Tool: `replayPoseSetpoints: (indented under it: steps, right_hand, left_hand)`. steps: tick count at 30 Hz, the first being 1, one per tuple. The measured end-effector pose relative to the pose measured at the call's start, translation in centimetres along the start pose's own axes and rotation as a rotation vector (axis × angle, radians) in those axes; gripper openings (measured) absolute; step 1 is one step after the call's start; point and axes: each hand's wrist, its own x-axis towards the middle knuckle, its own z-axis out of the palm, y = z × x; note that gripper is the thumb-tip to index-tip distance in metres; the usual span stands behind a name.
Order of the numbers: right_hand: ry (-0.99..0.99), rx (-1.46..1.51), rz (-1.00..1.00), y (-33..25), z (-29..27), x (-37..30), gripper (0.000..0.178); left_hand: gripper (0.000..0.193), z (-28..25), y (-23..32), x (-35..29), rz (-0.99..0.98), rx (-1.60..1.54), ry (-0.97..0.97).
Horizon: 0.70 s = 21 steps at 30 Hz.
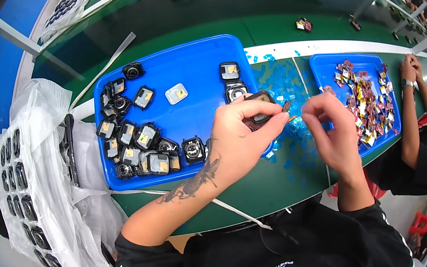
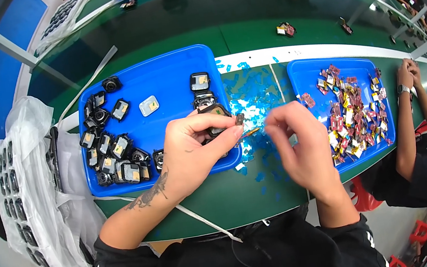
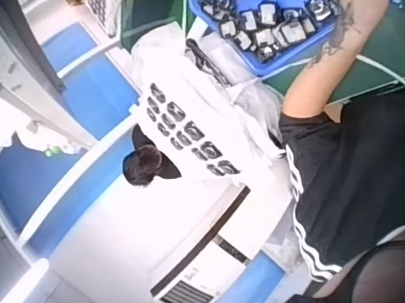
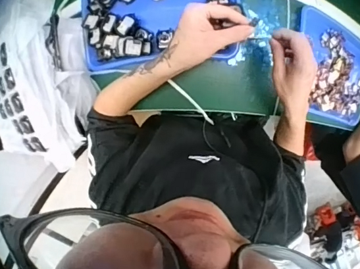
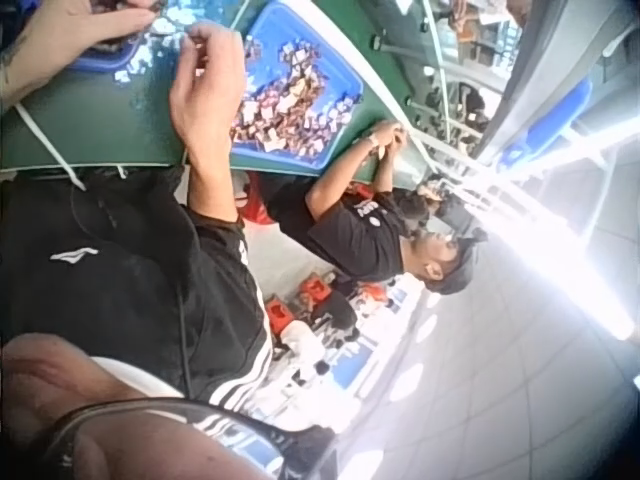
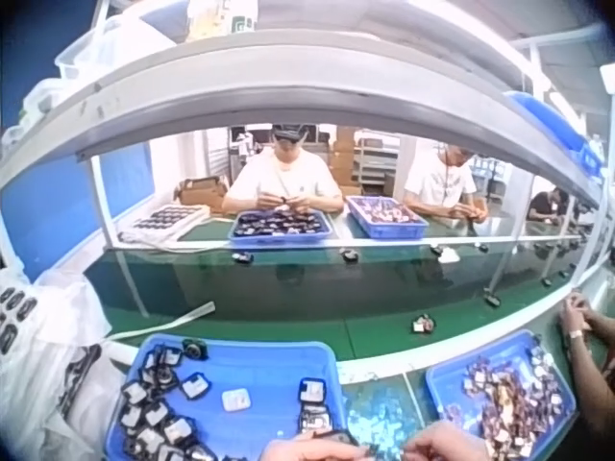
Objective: Assembling small electronic components, specifically attaching camera modules or similar sensors to a housing.
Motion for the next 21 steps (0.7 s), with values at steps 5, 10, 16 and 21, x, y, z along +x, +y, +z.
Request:
replayPoseSetpoints:
  steps: [5, 10, 16, 21]
  right_hand:
    - [-0.042, 0.127, -0.090, 0.0, 0.3, 1.1, 0.028]
    - [-0.158, 0.646, -0.126, 0.8, 0.8, 0.9, 0.023]
    - [-0.241, 0.903, -0.010, 0.9, 0.1, 0.8, 0.018]
    - [-0.187, 0.918, -0.182, 1.6, 0.8, 0.8, 0.010]
  left_hand:
    - [0.016, 0.0, -0.9, 0.1, -0.110, -0.252, -0.169]
    - [0.012, 0.2, -0.4, -0.1, -0.218, -0.268, -0.269]
    - [0.013, 0.0, -0.2, 0.0, -0.170, -0.419, -0.317]
    - [0.020, -0.1, -0.3, 0.1, -0.147, -0.351, -0.432]
